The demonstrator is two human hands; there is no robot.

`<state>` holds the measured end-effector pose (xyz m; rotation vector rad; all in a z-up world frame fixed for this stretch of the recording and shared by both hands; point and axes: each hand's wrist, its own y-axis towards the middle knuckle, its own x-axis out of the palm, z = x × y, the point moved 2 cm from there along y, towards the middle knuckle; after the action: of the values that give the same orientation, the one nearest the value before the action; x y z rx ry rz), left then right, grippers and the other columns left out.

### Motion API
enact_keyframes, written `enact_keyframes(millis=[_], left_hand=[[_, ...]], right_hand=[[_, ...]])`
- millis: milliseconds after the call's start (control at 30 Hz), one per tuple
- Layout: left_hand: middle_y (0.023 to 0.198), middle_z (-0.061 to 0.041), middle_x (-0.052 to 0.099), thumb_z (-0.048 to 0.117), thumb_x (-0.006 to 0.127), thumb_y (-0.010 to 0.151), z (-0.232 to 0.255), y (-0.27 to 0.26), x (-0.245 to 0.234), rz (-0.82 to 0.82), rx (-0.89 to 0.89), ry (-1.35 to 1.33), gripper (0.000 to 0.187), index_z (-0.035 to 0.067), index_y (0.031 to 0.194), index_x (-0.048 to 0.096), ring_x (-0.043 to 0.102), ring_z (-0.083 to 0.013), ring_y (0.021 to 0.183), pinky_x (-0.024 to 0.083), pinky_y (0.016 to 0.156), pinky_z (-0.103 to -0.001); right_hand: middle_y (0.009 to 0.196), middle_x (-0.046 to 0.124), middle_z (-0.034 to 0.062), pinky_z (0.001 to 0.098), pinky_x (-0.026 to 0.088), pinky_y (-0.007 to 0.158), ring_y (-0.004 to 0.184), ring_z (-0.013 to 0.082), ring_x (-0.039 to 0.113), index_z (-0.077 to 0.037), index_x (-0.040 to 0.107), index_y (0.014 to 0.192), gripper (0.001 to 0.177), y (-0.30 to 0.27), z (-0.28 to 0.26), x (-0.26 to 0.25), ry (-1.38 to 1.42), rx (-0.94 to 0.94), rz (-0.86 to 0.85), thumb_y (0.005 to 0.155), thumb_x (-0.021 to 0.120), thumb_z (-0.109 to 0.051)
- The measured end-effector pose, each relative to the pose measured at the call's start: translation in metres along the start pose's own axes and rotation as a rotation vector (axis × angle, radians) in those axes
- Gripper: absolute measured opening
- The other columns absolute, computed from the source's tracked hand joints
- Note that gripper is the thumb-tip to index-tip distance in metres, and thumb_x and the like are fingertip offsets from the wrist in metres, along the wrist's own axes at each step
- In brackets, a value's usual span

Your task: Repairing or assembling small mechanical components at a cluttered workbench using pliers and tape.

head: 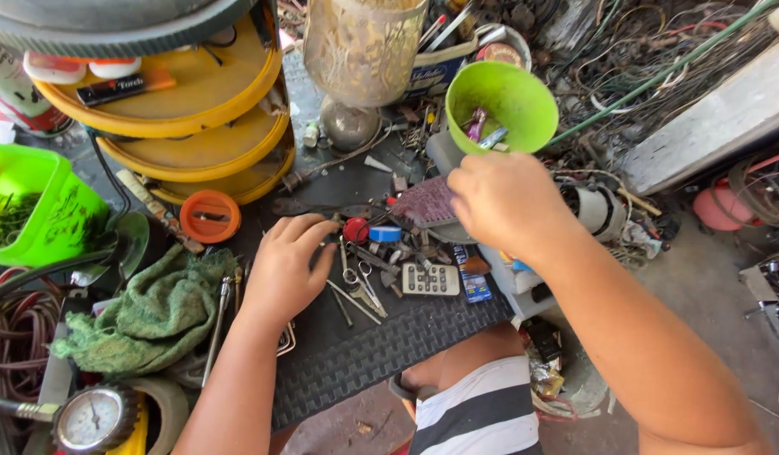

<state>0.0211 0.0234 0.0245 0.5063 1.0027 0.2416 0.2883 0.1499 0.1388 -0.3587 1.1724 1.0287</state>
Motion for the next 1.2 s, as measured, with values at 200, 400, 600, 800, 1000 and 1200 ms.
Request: enact_keyframes(millis=[200, 400, 600, 800, 1000, 1200], left_hand=[[0.134, -0.008, 0.067, 0.029, 0.067, 0.096, 0.015, -0.001, -0.002, -0.274, 0.023, -0.015, 0.044, 0.017, 0.139, 0.065, 0.055, -0.0341, 0.129, 0.038, 0.110, -0.057], [0.134, -0.006, 0.065, 0.031, 0.064, 0.098, 0.005, -0.002, 0.010, -0.496, -0.085, 0.006, 0.039, 0.017, 0.134, 0.067, 0.056, -0.0298, 0.131, 0.028, 0.119, -0.063], [0.122, -0.003, 0.067, 0.029, 0.068, 0.096, -0.005, -0.009, 0.024, -0.444, -0.064, 0.030, 0.024, 0.020, 0.117, 0.076, 0.061, -0.0256, 0.122, 0.033, 0.117, -0.057], [0.120, -0.006, 0.067, 0.026, 0.066, 0.098, -0.007, -0.010, 0.023, -0.414, -0.052, -0.017, 0.023, 0.017, 0.117, 0.075, 0.063, -0.0265, 0.120, 0.036, 0.117, -0.053], [0.120, -0.006, 0.067, 0.025, 0.066, 0.098, -0.005, -0.007, 0.022, -0.382, -0.058, -0.014, 0.024, 0.016, 0.119, 0.073, 0.064, -0.0270, 0.120, 0.036, 0.117, -0.055], [0.123, -0.005, 0.061, 0.025, 0.067, 0.097, -0.007, -0.006, 0.019, -0.357, -0.067, 0.006, 0.025, 0.017, 0.120, 0.071, 0.066, -0.0263, 0.116, 0.040, 0.116, -0.055]], right_hand=[[0.100, 0.070, 0.0051, 0.0398, 0.052, 0.084, 0.091, 0.0278, 0.068, -0.016, 0.073, 0.106, 0.021, -0.006, -0.023, 0.065, 0.126, -0.020, -0.276, 0.097, 0.056, -0.025], [0.100, 0.069, 0.0031, 0.0393, 0.048, 0.085, 0.096, 0.0256, 0.066, -0.017, 0.074, 0.105, 0.020, -0.010, -0.033, 0.065, 0.078, -0.023, -0.284, 0.097, 0.058, -0.026], [0.086, 0.062, 0.0008, 0.0359, 0.046, 0.074, 0.084, 0.0233, 0.063, -0.015, 0.072, 0.094, 0.013, -0.026, -0.048, 0.056, 0.167, -0.063, -0.077, 0.095, 0.062, -0.023], [0.080, 0.062, 0.0005, 0.0358, 0.046, 0.071, 0.079, 0.0225, 0.063, -0.014, 0.073, 0.090, 0.014, -0.041, -0.067, 0.051, 0.209, -0.063, -0.076, 0.094, 0.063, -0.022], [0.091, 0.057, 0.0043, 0.0374, 0.046, 0.076, 0.089, 0.0244, 0.059, -0.011, 0.068, 0.105, 0.020, -0.049, -0.065, 0.056, 0.102, -0.033, -0.059, 0.085, 0.064, -0.015], [0.092, 0.048, 0.0062, 0.0393, 0.036, 0.073, 0.086, 0.0264, 0.049, -0.009, 0.060, 0.105, 0.023, -0.050, -0.050, 0.073, -0.099, 0.066, -0.021, 0.082, 0.060, -0.009]])
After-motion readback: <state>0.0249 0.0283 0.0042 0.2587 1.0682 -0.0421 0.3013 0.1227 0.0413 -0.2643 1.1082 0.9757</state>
